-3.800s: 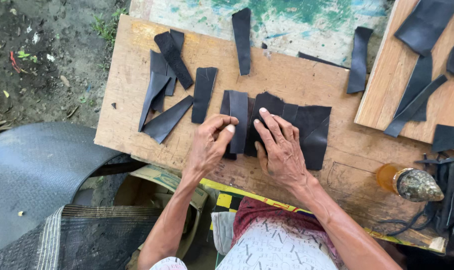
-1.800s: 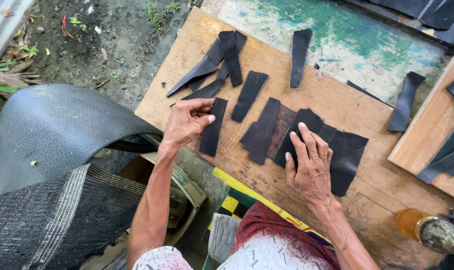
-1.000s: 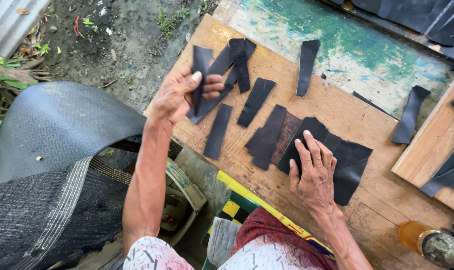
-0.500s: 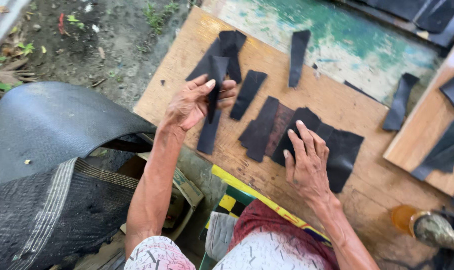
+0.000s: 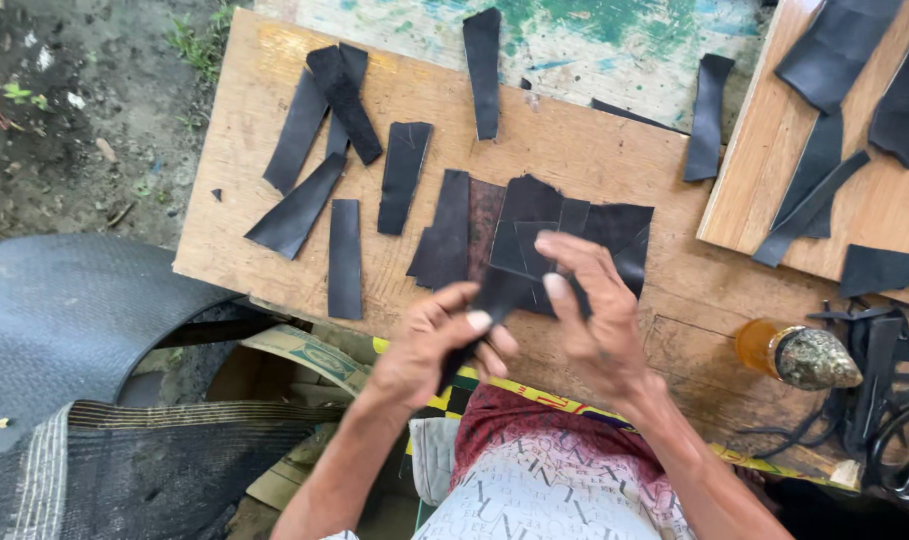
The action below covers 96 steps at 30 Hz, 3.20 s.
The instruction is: The person arranges and aligns multiple black rubber strips on a wooden workbench. They pick up a larger rectangular rubber piece, apply a liquid from a small jar using a brush, and then place the strips onto the treated surface. The person presses the pieces together to secure them.
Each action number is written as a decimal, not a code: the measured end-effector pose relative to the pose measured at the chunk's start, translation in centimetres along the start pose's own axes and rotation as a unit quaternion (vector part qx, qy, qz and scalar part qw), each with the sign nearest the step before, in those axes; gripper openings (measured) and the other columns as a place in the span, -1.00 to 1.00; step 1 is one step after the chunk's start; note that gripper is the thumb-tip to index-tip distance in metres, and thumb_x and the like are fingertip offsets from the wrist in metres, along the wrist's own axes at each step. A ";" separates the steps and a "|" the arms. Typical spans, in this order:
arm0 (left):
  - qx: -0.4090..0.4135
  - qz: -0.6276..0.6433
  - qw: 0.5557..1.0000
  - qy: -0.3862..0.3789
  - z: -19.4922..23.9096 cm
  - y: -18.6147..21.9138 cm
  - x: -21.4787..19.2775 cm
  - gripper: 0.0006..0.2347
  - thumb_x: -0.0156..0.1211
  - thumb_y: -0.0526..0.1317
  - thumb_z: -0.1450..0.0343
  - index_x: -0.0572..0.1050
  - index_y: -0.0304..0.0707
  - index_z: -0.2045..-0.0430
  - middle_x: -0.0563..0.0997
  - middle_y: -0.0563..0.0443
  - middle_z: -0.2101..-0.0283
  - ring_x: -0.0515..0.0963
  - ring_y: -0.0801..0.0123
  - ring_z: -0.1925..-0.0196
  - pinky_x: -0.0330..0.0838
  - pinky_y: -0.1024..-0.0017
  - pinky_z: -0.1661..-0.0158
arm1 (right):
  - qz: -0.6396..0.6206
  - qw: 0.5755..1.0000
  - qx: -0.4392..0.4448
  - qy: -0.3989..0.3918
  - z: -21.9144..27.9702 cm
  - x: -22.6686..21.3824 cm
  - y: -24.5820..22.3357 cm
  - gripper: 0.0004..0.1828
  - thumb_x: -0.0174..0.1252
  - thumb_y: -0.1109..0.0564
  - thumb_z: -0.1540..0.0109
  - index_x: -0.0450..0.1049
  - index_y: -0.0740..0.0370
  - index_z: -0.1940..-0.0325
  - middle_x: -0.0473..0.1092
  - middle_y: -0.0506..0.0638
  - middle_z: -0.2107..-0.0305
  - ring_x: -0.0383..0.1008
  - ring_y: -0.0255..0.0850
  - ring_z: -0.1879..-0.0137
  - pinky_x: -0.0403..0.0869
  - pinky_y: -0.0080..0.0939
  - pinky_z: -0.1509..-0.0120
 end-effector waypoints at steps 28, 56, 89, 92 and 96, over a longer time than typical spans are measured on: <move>-0.153 0.133 0.974 -0.105 -1.4 -5.6 1.5 -0.66 0.19 -0.25 -0.54 0.44 -0.64 -0.10 0.64 -0.35 0.05 0.70 0.13 0.11 0.66 0.28 0.10 | -0.234 0.925 0.273 -0.124 3.6 -2.3 3.2 -0.83 0.10 0.26 -0.31 0.58 0.32 0.09 0.41 -0.15 0.48 0.25 -0.48 0.45 0.30 -0.46 0.39; 0.086 -0.454 0.879 0.119 0.2 0.8 3.1 -0.86 0.34 -0.28 -0.39 0.71 -0.36 0.29 0.64 0.09 0.46 0.53 0.61 0.48 0.37 0.60 0.50 | -0.372 0.887 0.275 -0.014 2.3 -1.6 5.2 -0.70 0.20 0.19 -0.28 0.44 0.38 -0.05 0.46 0.05 0.42 0.45 -0.34 0.42 0.46 -0.36 0.39; 0.241 -0.518 0.770 0.286 -3.6 3.0 -0.7 -0.82 0.36 -0.32 -0.36 0.65 -0.44 0.22 0.59 0.01 0.49 0.50 0.55 0.53 0.38 0.55 0.49 | 0.158 0.980 -0.116 -0.028 -3.9 2.8 3.7 -0.52 0.32 0.28 -0.16 0.51 0.21 -0.18 0.37 0.05 0.07 0.34 -0.03 0.00 0.33 -0.02 -0.15; 0.247 -0.537 0.756 0.281 -3.6 3.1 -0.3 -0.81 0.36 -0.32 -0.36 0.65 -0.45 0.21 0.59 -0.02 0.49 0.52 0.50 0.55 0.41 0.53 0.49 | 0.158 0.980 -0.117 -0.033 -3.9 2.9 3.6 -0.51 0.32 0.28 -0.16 0.51 0.20 -0.20 0.36 0.05 0.06 0.34 -0.06 0.01 0.33 -0.02 -0.15; 0.257 -0.553 0.747 0.265 -3.8 3.3 0.2 -0.81 0.34 -0.33 -0.37 0.64 -0.46 0.20 0.60 -0.04 0.46 0.56 0.49 0.54 0.45 0.51 0.50 | 0.161 0.980 -0.114 -0.039 -3.8 2.9 3.6 -0.51 0.32 0.28 -0.17 0.51 0.19 -0.20 0.35 0.04 0.05 0.34 -0.08 0.01 0.33 -0.03 -0.16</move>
Point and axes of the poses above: each hand's wrist, its own z-axis away from the middle knuckle, its own x-axis out of the palm, y = z × x, the point moved 3 cm from there along -z, towards the middle knuckle
